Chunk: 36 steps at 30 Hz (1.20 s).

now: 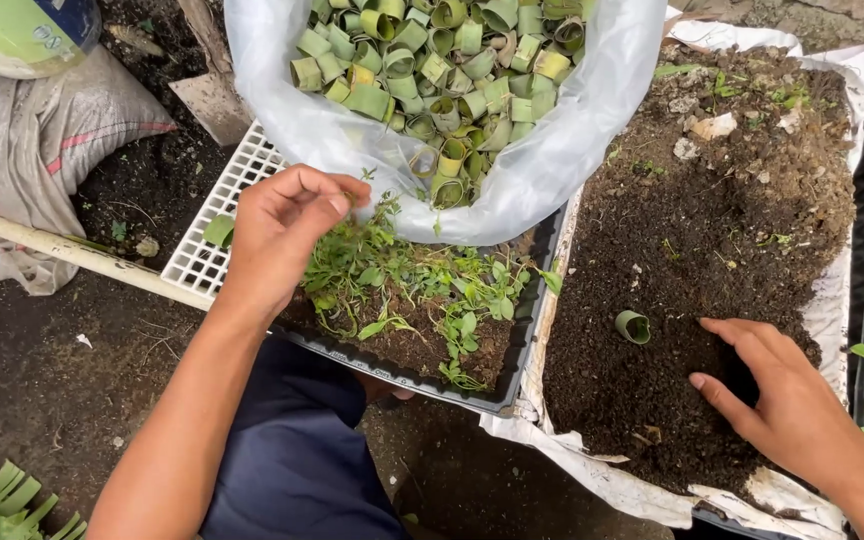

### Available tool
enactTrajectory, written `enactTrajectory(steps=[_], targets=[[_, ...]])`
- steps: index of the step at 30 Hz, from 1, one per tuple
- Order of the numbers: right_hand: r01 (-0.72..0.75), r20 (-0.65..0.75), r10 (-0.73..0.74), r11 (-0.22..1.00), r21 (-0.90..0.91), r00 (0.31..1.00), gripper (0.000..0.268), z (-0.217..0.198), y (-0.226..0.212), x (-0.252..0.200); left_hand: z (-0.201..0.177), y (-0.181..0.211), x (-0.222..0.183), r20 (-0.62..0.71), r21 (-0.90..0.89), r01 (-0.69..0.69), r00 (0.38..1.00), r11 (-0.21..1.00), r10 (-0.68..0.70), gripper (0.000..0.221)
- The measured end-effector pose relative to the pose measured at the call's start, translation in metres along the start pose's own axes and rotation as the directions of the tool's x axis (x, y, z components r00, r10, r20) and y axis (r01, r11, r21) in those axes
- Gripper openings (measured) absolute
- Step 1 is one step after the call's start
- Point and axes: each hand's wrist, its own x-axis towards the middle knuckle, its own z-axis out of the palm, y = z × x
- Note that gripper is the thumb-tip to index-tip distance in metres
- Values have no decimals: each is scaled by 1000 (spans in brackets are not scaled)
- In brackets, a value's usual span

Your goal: The person is wrapping the root balls of small seedlings using strips of leaves, likely for protection or transplanting.

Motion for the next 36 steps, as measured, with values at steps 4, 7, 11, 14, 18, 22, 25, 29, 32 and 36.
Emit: enactTrajectory(steps=[4,7,11,14,18,22,25,29,32,36], targets=[[21,-11,-21,1000,-13,1000,64,3,1,2,-1,6,-2,32,-312,154,988,938,-152,14],[67,-27,-67,998,-9,997,62,3,-1,3,-2,8,-3,-11,-403,180,979,897,-201,14],[40,-2,-40,999,-18,999,61,2,-4,4,-8,8,-5,-44,-30,155,987,988,-156,10],[27,18,-27,999,-36,999,61,5,0,5,-13,2,-6,-27,34,168,986,985,-167,8],[65,-10,-65,997,-51,998,61,10,8,7,-7,1,-8,233,-176,139,968,975,-96,17],[47,13,-46,996,-69,999,61,10,6,7,-6,28,-10,405,26,-21,914,999,9,36],[40,13,-40,997,-66,999,60,11,9,8,-25,16,-5,144,621,-53,988,782,-48,15],[42,18,-40,996,-75,999,59,14,13,8,-42,-27,-4,115,911,10,954,412,-278,15],[51,22,-49,995,-88,999,58,15,12,7,-33,-34,-5,120,955,-3,918,295,-379,26],[40,39,-36,992,-117,999,56,12,8,9,-24,-44,-1,119,986,-52,891,161,-437,33]])
